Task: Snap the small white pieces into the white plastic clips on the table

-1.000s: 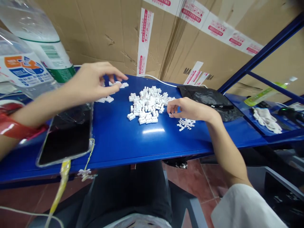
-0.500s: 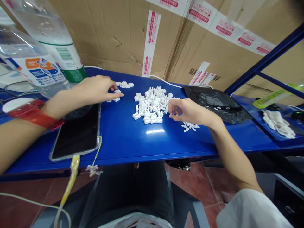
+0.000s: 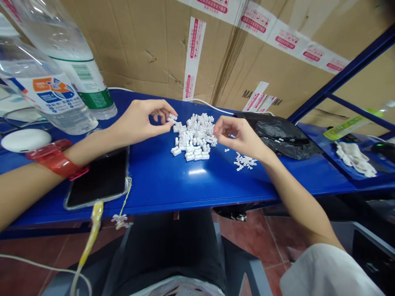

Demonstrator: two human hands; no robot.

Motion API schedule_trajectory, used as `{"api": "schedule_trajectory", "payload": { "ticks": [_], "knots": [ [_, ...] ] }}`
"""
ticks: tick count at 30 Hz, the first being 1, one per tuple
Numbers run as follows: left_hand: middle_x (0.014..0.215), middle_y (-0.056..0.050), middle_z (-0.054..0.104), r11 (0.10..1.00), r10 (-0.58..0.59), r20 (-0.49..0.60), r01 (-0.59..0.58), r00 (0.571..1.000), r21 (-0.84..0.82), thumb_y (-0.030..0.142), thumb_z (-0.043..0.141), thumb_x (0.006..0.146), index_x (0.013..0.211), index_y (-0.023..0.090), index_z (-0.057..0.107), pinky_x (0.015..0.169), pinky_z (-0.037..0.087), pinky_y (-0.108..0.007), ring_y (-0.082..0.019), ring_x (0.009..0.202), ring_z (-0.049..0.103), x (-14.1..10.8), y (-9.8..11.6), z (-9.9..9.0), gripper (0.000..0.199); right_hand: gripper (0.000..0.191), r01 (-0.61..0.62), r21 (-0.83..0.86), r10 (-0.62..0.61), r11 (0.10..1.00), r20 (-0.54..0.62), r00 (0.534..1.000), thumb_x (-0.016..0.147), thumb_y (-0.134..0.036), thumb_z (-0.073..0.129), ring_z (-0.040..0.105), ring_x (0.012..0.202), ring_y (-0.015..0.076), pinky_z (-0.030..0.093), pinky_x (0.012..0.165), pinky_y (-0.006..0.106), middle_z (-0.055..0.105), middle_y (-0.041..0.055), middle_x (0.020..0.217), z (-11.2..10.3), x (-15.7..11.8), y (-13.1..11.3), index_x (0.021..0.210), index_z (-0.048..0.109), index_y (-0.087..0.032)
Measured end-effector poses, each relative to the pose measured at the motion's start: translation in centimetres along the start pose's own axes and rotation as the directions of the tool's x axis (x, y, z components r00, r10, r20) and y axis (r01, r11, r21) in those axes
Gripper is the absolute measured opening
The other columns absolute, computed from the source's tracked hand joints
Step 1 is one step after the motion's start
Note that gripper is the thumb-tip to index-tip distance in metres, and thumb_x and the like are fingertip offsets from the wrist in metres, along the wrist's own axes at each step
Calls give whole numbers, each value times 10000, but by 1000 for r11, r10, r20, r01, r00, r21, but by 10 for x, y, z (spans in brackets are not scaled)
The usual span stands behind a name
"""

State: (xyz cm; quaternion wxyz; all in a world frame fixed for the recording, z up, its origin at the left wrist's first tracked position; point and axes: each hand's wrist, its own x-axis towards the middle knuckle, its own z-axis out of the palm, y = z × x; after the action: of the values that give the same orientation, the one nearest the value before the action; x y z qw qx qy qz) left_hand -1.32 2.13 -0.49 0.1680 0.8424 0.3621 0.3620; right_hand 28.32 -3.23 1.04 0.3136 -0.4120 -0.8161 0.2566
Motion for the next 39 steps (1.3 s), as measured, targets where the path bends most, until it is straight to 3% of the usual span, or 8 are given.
{"api": "schedule_trajectory", "payload": {
  "ticks": [3, 5, 12, 19, 25, 31, 39],
  "knots": [
    [891, -12, 753, 992, 59, 8, -58, 998, -113, 358, 713, 884, 1041, 208, 767, 761, 513, -338, -156, 760, 590, -5, 14, 6, 224, 97, 80, 166, -69, 983, -74, 995, 904, -235, 711, 451, 627, 91, 390, 615, 269, 557, -57, 690, 9, 3, 3, 925, 619, -210],
    [920, -23, 766, 980, 91, 5, -89, 996, -177, 320, 740, 891, 1048, 203, 772, 765, 533, -344, -157, 768, 602, -8, 20, 8, 198, 110, 101, 244, -76, 964, -111, 991, 930, -288, 735, 503, 650, 94, 426, 624, 266, 612, -36, 722, 14, 4, 4, 943, 674, -197],
    [933, -11, 745, 939, 191, -95, -210, 977, -272, 265, 816, 867, 993, 221, 722, 759, 603, -332, -149, 765, 640, -13, 22, 13, 164, 216, 0, 438, 61, 899, -125, 990, 843, -327, 882, 735, 783, 152, 584, 713, 292, 805, 42, 879, 26, 5, -6, 975, 806, -173],
    [895, -29, 730, 950, 227, -114, -245, 967, -195, 350, 791, 916, 999, 245, 725, 728, 593, -345, -186, 765, 678, -19, 23, 20, 150, 126, 146, 456, -50, 878, -216, 975, 848, -287, 881, 688, 761, 113, 547, 683, 254, 792, 17, 850, 40, 5, -12, 882, 818, -184],
    [901, -22, 736, 947, 270, -166, -293, 948, -133, 327, 773, 942, 999, 249, 714, 713, 583, -336, -181, 760, 680, -21, 26, 24, 113, 267, 44, 530, 68, 847, -189, 980, 810, -406, 915, 693, 763, 131, 554, 699, 284, 771, 4, 838, 47, 4, -16, 881, 761, -200],
    [860, -4, 750, 939, 335, -190, -344, 923, -13, 280, 753, 962, 990, 232, 716, 689, 574, -314, -166, 723, 696, -24, 33, 27, 68, 155, 112, 523, 33, 845, -260, 965, 834, -317, 910, 695, 828, 138, 535, 706, 285, 780, 9, 879, 54, 2, -19, 867, 803, -211],
    [846, 0, 760, 919, 388, -205, -393, 899, 18, 256, 746, 978, 965, 218, 721, 661, 566, -299, -161, 705, 702, -24, 34, 30, 48, 298, 87, 461, 58, 883, -292, 955, 796, -475, 929, 692, 833, 168, 571, 782, 343, 768, 16, 863, 56, 0, -22, 828, 775, -222]
  ]
}}
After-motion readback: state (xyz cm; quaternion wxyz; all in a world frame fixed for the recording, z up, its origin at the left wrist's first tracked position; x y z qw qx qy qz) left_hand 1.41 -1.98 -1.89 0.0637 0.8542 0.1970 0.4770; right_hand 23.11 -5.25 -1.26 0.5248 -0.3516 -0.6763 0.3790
